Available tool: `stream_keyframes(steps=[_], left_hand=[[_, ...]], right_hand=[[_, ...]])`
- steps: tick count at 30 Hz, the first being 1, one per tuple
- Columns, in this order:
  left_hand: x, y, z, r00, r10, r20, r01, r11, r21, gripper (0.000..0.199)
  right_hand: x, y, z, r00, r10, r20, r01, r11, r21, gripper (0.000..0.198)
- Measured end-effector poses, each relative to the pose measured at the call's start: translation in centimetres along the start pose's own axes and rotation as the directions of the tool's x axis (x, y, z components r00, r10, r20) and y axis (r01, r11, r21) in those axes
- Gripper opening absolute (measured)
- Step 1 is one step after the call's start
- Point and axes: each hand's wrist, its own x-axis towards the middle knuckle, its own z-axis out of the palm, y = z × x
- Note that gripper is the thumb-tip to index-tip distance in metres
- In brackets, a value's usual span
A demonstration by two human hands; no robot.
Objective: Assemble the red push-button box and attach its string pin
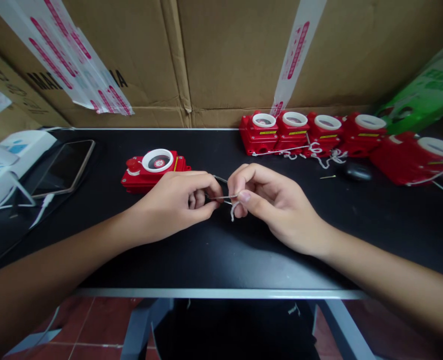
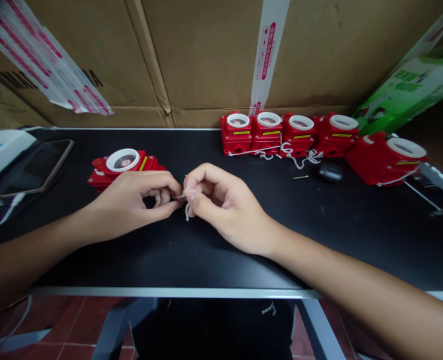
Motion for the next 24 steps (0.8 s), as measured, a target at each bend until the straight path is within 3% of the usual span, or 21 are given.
stream_keyframes(steps=[8,19,24], left_hand=[[-0.1,-0.1,-0.5,0.992,0.113,-0.052,-0.109,0.991,0.077,0.012],[0.1,-0.2,-0.9,0.998,-0.058,0.021,0.054,0.987,0.150,0.016],[0.1,-0.3,-1.1,1.000,-0.024,-0.001,0.023,0.988,0.150,0.010]], right_hand=[[0.0,0.2,0.0,0.999,0.022,-0.046,-0.022,1.000,0.005,0.025],[0.6,-0.1,-0.4,0.988,0.052,-0.145,-0.047,0.998,0.037,0.027],[0.6,-0.1,-0.4,0.987,0.049,-0.150,-0.046,0.999,0.019,0.029]])
